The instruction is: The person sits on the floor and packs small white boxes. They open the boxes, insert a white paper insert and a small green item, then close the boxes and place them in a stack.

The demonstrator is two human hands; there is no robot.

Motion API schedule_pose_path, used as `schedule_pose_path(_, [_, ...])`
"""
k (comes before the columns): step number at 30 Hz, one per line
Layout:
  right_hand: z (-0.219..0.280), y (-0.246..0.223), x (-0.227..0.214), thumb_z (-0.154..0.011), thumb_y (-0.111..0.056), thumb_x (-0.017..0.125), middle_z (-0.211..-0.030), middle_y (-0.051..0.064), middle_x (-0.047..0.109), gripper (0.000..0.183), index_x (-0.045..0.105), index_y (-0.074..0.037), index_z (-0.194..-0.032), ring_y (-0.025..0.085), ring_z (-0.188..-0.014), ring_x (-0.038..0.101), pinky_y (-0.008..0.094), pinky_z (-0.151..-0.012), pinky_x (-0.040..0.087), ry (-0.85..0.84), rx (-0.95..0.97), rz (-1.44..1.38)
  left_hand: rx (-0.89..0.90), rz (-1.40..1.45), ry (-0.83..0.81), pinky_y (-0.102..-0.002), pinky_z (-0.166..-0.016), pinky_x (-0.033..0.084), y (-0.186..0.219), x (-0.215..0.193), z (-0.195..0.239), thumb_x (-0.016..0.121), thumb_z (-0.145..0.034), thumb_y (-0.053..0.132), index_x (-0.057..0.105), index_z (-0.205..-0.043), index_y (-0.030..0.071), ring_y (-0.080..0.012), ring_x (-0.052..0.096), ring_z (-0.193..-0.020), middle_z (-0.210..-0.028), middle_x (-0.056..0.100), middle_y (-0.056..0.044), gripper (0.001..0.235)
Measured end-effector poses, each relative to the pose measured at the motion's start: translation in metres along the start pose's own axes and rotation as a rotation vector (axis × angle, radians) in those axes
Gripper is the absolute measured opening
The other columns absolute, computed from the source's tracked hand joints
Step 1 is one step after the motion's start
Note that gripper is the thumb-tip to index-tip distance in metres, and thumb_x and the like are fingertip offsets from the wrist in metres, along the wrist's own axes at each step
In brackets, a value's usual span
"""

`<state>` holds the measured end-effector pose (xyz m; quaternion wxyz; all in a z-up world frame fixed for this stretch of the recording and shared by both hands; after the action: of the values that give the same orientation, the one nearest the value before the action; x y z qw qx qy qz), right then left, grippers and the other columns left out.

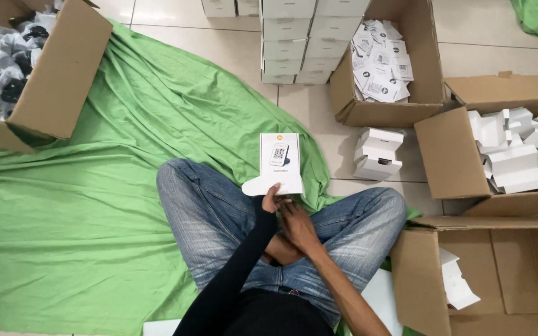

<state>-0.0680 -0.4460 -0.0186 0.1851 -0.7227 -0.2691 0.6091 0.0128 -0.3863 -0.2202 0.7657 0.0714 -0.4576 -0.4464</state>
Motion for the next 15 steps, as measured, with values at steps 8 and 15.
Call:
schedule_pose_path(8, [-0.028,0.064,0.063,-0.08,-0.018,0.071,-0.104,0.018,0.072,0.032,0.07,-0.003,-0.109,0.04,-0.099,0.065,0.051,-0.082,0.051,-0.064,-0.067,0.328,0.17,-0.049,-0.042,-0.038,-0.067,0.06,0.028,0.034,0.027,0.066,-0.095,0.022,0.065,-0.12,-0.009,-0.0293,0.071,-0.085,-0.102,0.073,-0.017,0.041])
schedule_pose_path(15, [-0.033,0.12,0.092,-0.09,-0.029,0.072,-0.11,0.009,0.073,0.023,0.07,-0.012,-0.106,0.034,-0.099,0.07,0.048,-0.082,0.057,0.01,0.005,0.226,0.162,-0.009,-0.097,-0.038,-0.064,0.061,0.049,0.052,0.026,0.068,-0.096,0.018,0.065,-0.122,-0.009,-0.0288,0.073,-0.087,-0.103,0.074,-0.015,0.037])
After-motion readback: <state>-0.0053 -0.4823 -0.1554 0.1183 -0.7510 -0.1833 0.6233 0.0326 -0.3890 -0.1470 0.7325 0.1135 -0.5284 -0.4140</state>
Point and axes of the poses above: each hand's wrist, its own z-axis away from the middle knuckle, its own x-axis out of the palm, y = z × x, the point moved 8 cm from there along -z, towards the middle knuckle
